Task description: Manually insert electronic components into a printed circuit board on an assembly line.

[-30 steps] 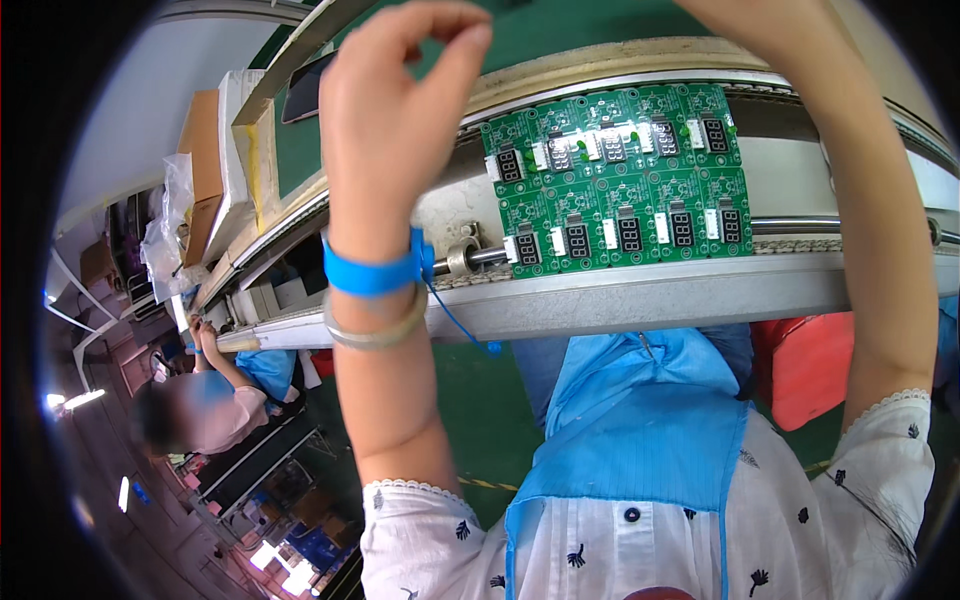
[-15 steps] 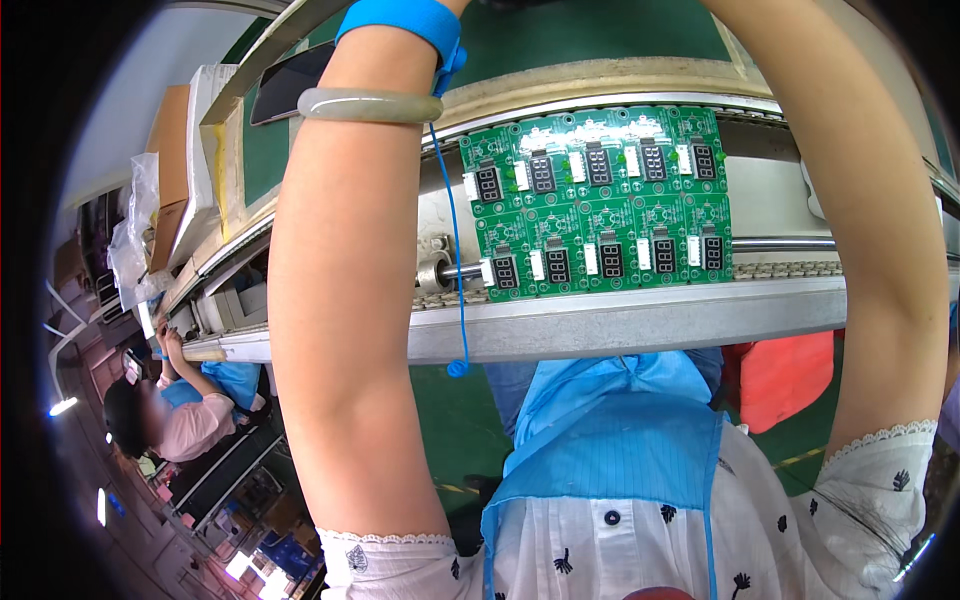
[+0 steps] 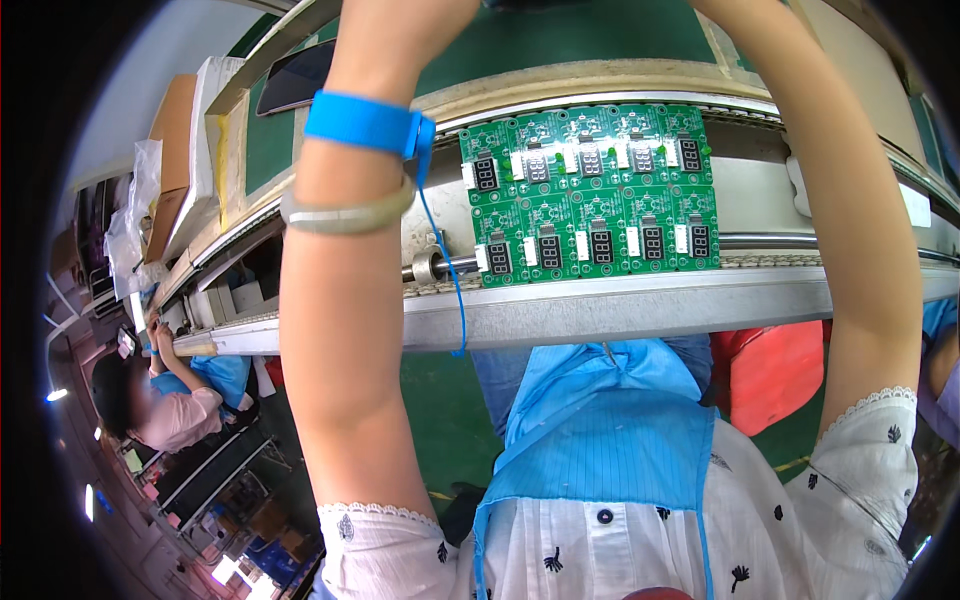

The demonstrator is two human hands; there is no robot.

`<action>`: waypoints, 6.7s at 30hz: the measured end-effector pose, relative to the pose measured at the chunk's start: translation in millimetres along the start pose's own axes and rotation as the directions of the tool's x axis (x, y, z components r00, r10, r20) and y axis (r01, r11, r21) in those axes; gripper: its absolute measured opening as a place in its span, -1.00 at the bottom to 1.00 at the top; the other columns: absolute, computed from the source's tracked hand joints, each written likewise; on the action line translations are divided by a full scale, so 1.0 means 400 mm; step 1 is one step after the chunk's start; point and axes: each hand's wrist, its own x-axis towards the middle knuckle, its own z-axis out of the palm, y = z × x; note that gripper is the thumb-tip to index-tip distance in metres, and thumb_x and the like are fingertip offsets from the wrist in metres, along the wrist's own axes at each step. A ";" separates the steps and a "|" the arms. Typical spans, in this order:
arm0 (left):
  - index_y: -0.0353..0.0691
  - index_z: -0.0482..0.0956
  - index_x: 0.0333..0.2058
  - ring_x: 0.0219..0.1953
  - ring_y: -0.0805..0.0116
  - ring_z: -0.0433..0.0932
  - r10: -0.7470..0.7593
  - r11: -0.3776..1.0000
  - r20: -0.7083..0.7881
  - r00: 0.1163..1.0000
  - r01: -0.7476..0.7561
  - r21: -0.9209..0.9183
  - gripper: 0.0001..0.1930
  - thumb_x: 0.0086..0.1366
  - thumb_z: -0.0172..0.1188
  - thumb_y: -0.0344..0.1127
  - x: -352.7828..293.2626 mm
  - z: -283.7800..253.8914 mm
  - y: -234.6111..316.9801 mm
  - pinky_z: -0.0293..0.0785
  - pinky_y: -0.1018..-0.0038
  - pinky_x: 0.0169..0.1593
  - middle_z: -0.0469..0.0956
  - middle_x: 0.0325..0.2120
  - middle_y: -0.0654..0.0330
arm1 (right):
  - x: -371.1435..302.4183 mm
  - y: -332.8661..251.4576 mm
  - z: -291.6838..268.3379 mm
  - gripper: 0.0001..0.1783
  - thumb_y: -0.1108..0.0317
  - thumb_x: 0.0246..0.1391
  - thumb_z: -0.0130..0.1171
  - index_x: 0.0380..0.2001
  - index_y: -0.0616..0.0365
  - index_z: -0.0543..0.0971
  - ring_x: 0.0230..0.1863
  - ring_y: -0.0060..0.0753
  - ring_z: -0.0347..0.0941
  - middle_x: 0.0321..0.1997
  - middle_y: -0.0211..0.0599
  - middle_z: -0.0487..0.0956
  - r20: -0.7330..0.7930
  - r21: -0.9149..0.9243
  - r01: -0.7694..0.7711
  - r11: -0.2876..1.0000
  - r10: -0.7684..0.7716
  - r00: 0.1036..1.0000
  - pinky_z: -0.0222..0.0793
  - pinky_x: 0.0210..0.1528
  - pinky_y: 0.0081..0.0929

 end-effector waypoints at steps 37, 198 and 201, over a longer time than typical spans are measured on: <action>-0.27 0.70 -0.11 -0.19 0.58 0.59 -0.095 0.754 0.368 0.925 0.308 -0.580 -0.81 0.35 0.33 -0.36 -0.270 0.043 -0.009 0.47 0.64 -0.07 0.70 -0.26 0.28 | -0.374 -0.042 -0.124 -0.81 0.62 0.12 0.29 -0.17 0.29 0.69 -0.08 -0.54 0.58 -0.15 -0.35 0.65 0.364 0.464 -0.379 0.801 0.217 0.906 0.51 0.04 -0.58; -0.25 0.55 -0.55 -0.33 0.26 0.44 0.168 0.986 -0.069 0.983 -0.167 0.011 -0.65 0.45 0.17 -0.26 -0.260 0.073 -0.031 0.28 0.34 -0.12 0.50 -0.51 0.21 | -0.379 0.095 -0.122 -0.77 0.27 0.01 0.28 -0.26 0.09 0.73 -0.20 -0.12 0.67 -0.29 -0.18 0.73 0.092 0.152 -0.221 0.963 0.209 0.974 0.55 -0.11 -0.22; -0.25 0.55 -0.55 -0.33 0.26 0.43 0.171 0.985 -0.065 0.983 -0.169 0.022 -0.66 0.44 0.17 -0.26 -0.260 0.069 -0.038 0.27 0.34 -0.12 0.50 -0.51 0.21 | -0.375 0.091 -0.121 -0.76 0.27 0.01 0.28 -0.25 0.09 0.73 -0.20 -0.13 0.67 -0.29 -0.18 0.73 0.106 0.169 -0.248 0.954 0.233 0.967 0.55 -0.12 -0.24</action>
